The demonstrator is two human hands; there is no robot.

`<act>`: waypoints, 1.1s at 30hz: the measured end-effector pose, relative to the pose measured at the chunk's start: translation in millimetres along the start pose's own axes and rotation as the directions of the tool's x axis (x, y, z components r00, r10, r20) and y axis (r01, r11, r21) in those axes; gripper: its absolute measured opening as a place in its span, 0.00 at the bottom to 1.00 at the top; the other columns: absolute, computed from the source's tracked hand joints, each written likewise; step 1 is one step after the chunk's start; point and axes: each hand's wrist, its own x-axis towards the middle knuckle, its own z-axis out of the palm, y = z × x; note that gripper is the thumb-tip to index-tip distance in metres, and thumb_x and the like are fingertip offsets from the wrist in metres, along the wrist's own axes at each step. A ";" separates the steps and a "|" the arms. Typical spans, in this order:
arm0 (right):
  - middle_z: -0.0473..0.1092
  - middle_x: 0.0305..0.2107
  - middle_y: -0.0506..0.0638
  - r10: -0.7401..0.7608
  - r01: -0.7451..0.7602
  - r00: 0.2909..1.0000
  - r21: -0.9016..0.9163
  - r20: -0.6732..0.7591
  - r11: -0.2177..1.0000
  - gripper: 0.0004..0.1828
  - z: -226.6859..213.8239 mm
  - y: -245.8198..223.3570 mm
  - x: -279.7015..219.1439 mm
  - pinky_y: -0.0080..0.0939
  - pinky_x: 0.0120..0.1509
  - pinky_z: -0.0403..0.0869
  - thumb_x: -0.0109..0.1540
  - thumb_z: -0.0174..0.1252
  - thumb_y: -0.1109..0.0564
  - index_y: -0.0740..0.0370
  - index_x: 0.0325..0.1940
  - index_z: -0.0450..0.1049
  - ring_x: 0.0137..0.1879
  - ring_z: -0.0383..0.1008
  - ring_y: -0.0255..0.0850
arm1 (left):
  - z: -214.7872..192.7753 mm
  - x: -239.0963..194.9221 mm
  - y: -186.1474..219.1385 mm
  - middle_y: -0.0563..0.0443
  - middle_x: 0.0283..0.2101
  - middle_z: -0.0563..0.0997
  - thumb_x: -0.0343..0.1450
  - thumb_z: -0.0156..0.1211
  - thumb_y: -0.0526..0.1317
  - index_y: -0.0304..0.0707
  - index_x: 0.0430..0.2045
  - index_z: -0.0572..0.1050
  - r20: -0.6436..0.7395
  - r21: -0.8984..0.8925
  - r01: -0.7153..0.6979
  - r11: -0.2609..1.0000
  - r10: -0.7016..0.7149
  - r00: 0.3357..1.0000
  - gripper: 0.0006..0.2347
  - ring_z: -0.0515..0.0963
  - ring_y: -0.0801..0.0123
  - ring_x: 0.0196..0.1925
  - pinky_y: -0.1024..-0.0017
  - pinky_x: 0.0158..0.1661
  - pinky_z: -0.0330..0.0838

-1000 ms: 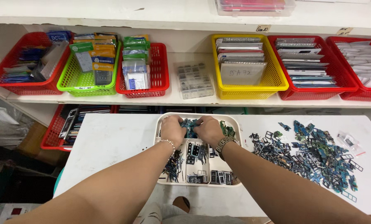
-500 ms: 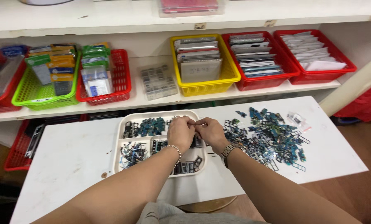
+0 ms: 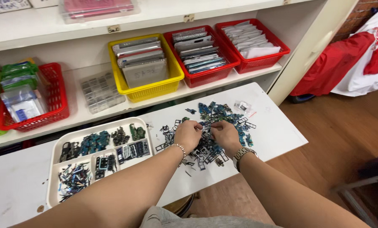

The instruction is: The person sorts small electronic components from a pile on a white table into compartments of a white tray. The person picks up components one by one and places them into the tray sections.

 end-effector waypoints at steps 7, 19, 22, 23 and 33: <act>0.80 0.39 0.57 0.111 -0.176 0.951 -0.208 -0.289 0.962 0.21 -68.0 32.9 12.7 0.44 0.49 0.78 0.58 0.65 0.52 0.64 0.53 0.76 0.42 0.81 0.44 | 64.4 31.0 9.9 0.46 0.37 0.87 0.64 0.65 0.38 0.43 0.36 0.85 0.147 -0.016 -0.088 0.996 0.090 0.985 0.09 0.87 0.61 0.41 0.68 0.48 0.79; 0.80 0.37 0.55 0.107 -0.164 0.981 -0.401 -0.160 0.901 0.25 -69.8 58.3 50.7 0.43 0.50 0.78 0.52 0.73 0.45 0.64 0.44 0.79 0.43 0.81 0.44 | 79.8 30.3 22.9 0.43 0.44 0.83 0.65 0.68 0.44 0.45 0.43 0.84 0.311 0.180 -0.168 0.969 0.106 0.945 0.14 0.82 0.56 0.47 0.64 0.52 0.74; 0.80 0.37 0.53 0.134 -0.175 0.978 -0.276 -0.159 0.945 0.21 -69.5 57.1 53.3 0.41 0.49 0.77 0.53 0.72 0.51 0.64 0.45 0.79 0.42 0.80 0.41 | 77.8 31.5 22.1 0.47 0.42 0.86 0.65 0.66 0.44 0.46 0.44 0.84 0.343 0.139 -0.136 0.981 0.081 0.936 0.14 0.84 0.59 0.46 0.66 0.52 0.76; 0.80 0.37 0.52 0.145 -0.179 0.977 -0.228 -0.158 0.957 0.19 -69.6 55.9 52.8 0.41 0.48 0.77 0.54 0.72 0.53 0.64 0.45 0.78 0.42 0.80 0.40 | 77.9 32.3 21.3 0.47 0.42 0.86 0.65 0.66 0.45 0.46 0.43 0.84 0.338 0.129 -0.125 0.984 0.074 0.938 0.14 0.85 0.60 0.45 0.67 0.52 0.76; 0.74 0.35 0.49 0.089 -0.081 0.996 0.409 0.000 0.909 0.15 -66.8 47.7 41.6 0.32 0.40 0.75 0.61 0.63 0.62 0.68 0.51 0.73 0.35 0.73 0.33 | 93.2 55.6 24.2 0.52 0.34 0.84 0.70 0.66 0.36 0.31 0.42 0.80 0.412 -0.596 0.424 0.682 -0.194 0.890 0.10 0.84 0.71 0.33 0.77 0.33 0.81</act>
